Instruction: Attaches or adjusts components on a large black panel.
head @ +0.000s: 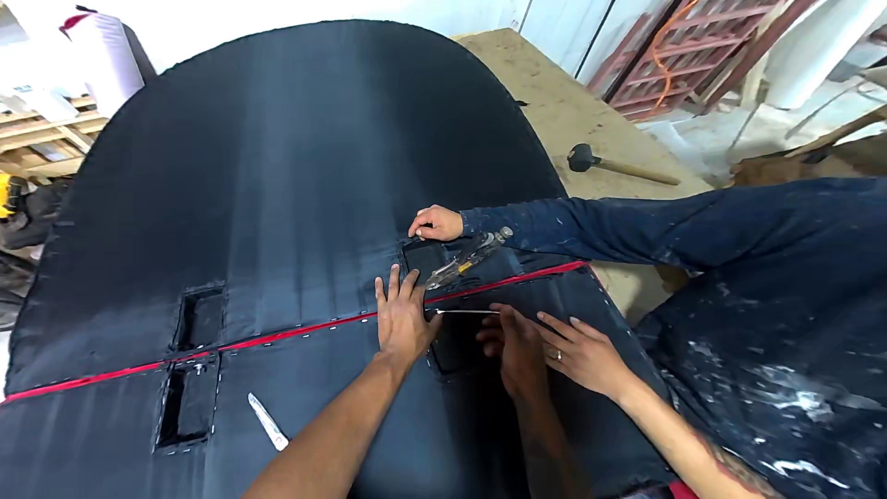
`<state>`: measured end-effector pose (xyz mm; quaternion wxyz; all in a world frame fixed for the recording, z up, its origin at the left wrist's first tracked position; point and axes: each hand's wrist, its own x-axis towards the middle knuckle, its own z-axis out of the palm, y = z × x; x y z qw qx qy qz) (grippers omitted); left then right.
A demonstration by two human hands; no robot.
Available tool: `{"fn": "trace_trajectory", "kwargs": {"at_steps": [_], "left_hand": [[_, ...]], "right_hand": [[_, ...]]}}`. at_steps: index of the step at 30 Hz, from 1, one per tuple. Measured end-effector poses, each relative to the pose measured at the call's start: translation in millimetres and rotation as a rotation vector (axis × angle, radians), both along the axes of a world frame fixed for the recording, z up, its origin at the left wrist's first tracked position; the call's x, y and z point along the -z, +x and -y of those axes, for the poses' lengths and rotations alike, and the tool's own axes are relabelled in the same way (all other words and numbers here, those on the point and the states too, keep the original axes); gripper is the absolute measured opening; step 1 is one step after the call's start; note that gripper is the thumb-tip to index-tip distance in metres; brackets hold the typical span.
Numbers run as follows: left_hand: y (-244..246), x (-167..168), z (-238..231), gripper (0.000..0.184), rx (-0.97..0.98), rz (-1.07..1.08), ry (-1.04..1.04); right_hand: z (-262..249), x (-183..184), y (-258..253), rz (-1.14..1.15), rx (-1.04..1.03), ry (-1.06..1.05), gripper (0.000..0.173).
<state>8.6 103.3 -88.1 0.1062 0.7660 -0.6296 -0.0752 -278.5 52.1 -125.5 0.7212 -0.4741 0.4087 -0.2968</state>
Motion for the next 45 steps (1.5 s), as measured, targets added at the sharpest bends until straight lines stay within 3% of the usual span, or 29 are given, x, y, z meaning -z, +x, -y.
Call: {"fn": "trace_trajectory", "kwargs": {"at_steps": [1, 5, 6, 8, 13, 15, 17, 20, 21, 22, 23, 26, 27, 29, 32, 38, 39, 40, 41, 42, 43, 45], "left_hand": [[2, -1, 3, 0.058, 0.000, -0.002, -0.005], [-1, 1, -1, 0.059, 0.001, -0.006, 0.003], [0, 0, -1, 0.063, 0.001, 0.001, 0.012], [0, -3, -2, 0.073, 0.006, 0.009, 0.051], [1, -2, -2, 0.064, 0.014, -0.010, 0.064], [3, -1, -3, 0.051, 0.033, -0.012, 0.058], [4, 7, -3, 0.038, 0.050, 0.014, 0.027], [7, 18, -2, 0.053, 0.066, 0.058, -0.016], [8, 19, -1, 0.055, 0.063, 0.059, -0.026], [8, 20, -1, 0.051, 0.062, 0.066, -0.030], [7, 17, -1, 0.046, 0.058, 0.057, -0.022], [3, 6, 0, 0.056, 0.018, 0.010, -0.004], [1, 5, -1, 0.058, 0.012, 0.000, -0.002], [2, 0, 1, 0.059, 0.003, -0.013, -0.005], [2, -7, 0, 0.058, -0.008, -0.059, 0.025], [5, -13, 1, 0.066, 0.004, -0.042, 0.047], [5, -12, 1, 0.069, 0.004, -0.041, 0.052], [5, -11, 0, 0.072, 0.003, -0.041, 0.056], [5, -11, -2, 0.072, 0.003, -0.041, 0.064], [4, -11, -2, 0.072, 0.003, -0.046, 0.070], [3, -12, 0, 0.071, 0.004, -0.052, 0.070], [-2, -12, 1, 0.070, 0.014, -0.067, 0.048]], "right_hand": [[-13, -13, 36, -0.096, 0.287, 0.000, 0.036], [-30, -11, 80, -0.061, 0.354, -0.091, 0.036], [-29, -36, 84, -0.132, 0.294, -0.041, 0.035], [-26, -135, 98, -0.361, 0.086, 0.173, 0.033], [-56, -303, 150, -0.561, -0.261, 0.001, 0.033], [-71, -322, 163, -0.563, -0.293, -0.124, 0.034], [-83, -301, 162, -0.460, -0.244, -0.336, 0.036], [-80, -388, 189, -0.639, -0.298, -0.024, 0.033], [-77, -397, 194, -0.672, -0.303, 0.025, 0.033], [-74, -378, 190, -0.671, -0.290, 0.005, 0.032], [-73, -324, 176, -0.635, -0.239, -0.082, 0.033], [-46, -64, 100, -0.398, 0.162, -0.386, 0.038], [-34, -22, 80, -0.298, 0.282, -0.324, 0.038], [-25, -26, 69, -0.210, 0.381, -0.107, 0.038], [-41, -61, 94, -0.153, 0.459, -0.098, 0.039], [-50, -73, 105, -0.216, 0.499, -0.094, 0.028], [-45, -62, 95, -0.110, 0.456, -0.118, 0.029], [-35, -41, 72, 0.111, 0.286, -0.170, 0.032], [-12, -12, 42, 0.387, -0.073, -0.252, 0.038], [-31, -40, 63, 0.122, 0.252, -0.156, 0.031], [-40, -64, 81, -0.119, 0.411, -0.107, 0.027], [-52, -89, 95, -0.358, 0.403, -0.197, 0.028]]}}
